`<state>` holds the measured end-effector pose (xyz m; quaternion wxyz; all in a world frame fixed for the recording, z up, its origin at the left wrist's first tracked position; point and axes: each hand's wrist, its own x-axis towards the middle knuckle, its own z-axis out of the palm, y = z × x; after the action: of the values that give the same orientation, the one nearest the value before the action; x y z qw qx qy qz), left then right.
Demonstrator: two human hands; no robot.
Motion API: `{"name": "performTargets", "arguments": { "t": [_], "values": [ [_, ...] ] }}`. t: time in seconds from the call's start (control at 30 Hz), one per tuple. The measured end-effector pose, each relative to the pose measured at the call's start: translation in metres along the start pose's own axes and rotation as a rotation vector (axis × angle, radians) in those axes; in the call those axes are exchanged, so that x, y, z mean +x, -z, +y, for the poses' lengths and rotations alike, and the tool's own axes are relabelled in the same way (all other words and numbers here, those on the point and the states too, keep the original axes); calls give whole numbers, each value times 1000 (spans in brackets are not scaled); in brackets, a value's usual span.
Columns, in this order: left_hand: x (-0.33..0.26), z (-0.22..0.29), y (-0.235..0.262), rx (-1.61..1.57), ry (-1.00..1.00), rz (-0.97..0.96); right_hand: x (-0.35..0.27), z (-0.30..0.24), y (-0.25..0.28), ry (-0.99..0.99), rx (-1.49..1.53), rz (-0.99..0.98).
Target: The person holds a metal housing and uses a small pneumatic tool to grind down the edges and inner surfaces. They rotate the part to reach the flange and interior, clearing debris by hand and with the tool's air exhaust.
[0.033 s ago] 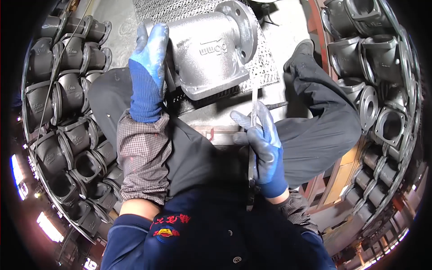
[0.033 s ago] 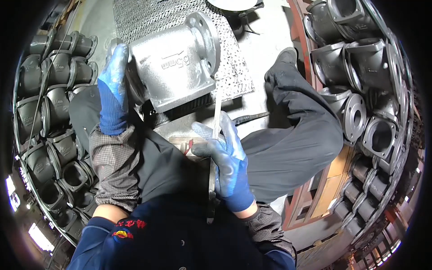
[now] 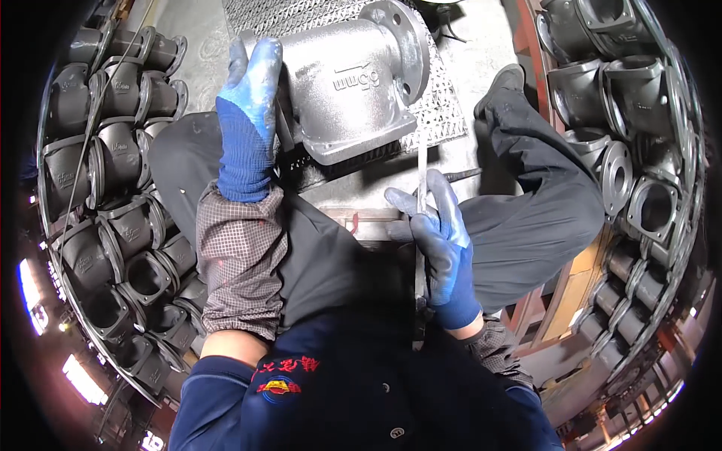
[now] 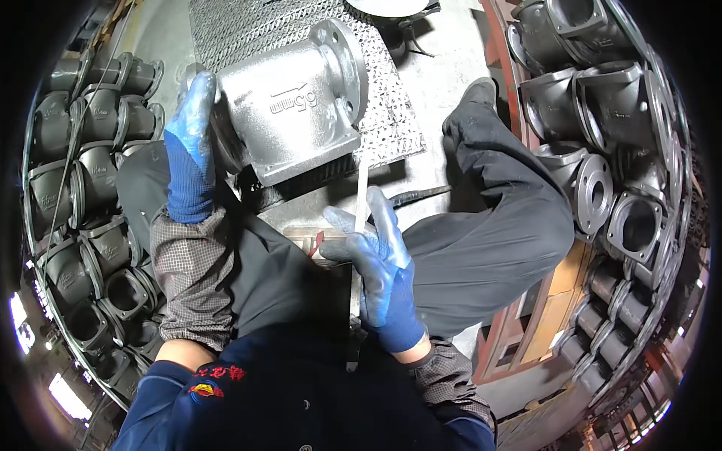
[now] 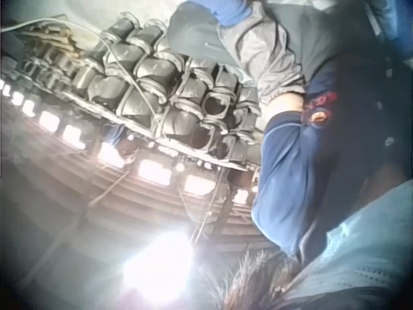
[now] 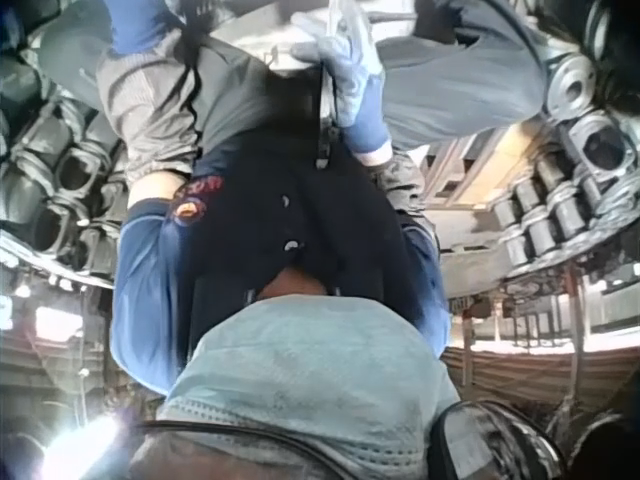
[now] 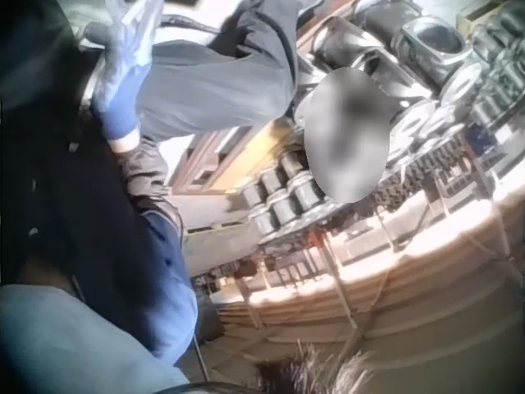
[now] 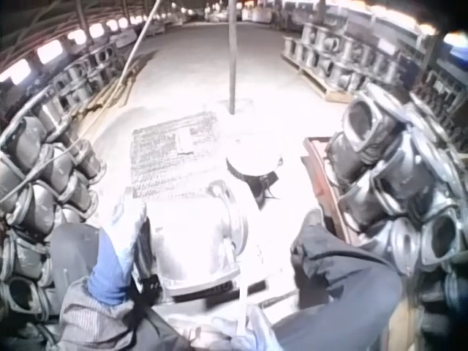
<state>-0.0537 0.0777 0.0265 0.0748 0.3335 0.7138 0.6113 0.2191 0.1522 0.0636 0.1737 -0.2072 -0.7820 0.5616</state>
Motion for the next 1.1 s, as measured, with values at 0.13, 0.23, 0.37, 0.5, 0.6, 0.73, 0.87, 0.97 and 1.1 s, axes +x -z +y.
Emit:
{"name": "performTargets", "arguments": {
  "t": [0.13, 0.23, 0.37, 0.5, 0.6, 0.73, 0.87, 0.97, 1.1],
  "values": [
    [1, 0, -1, 146, -147, 45, -19, -12, -5, -451, 466, 153],
    [1, 0, 0, 135, -31, 59, -25, -6, 13, -197, 244, -8],
    [-1, 0, -1, -26, 70, 78, -23, -4, 40, -19, -100, -163],
    [2, 17, -4, -160, 302, 135, -12, 5, 34, 152, -645, 27],
    [0, 16, -1, -120, 381, 149, 16, 14, 42, 383, -615, 219],
    [0, 26, -5, -125, 410, 110, 42, 2, 44, 259, -351, 154],
    [-1, -1, 1, 137, -14, 54, 60, 14, 44, 168, -273, 85],
    [-2, 6, 1, 229, -123, 37, 65, 29, 42, 125, -247, 76],
    [-4, -2, 1, 166, -21, 45, 72, 32, 40, 104, -193, 63]
  ]
}}
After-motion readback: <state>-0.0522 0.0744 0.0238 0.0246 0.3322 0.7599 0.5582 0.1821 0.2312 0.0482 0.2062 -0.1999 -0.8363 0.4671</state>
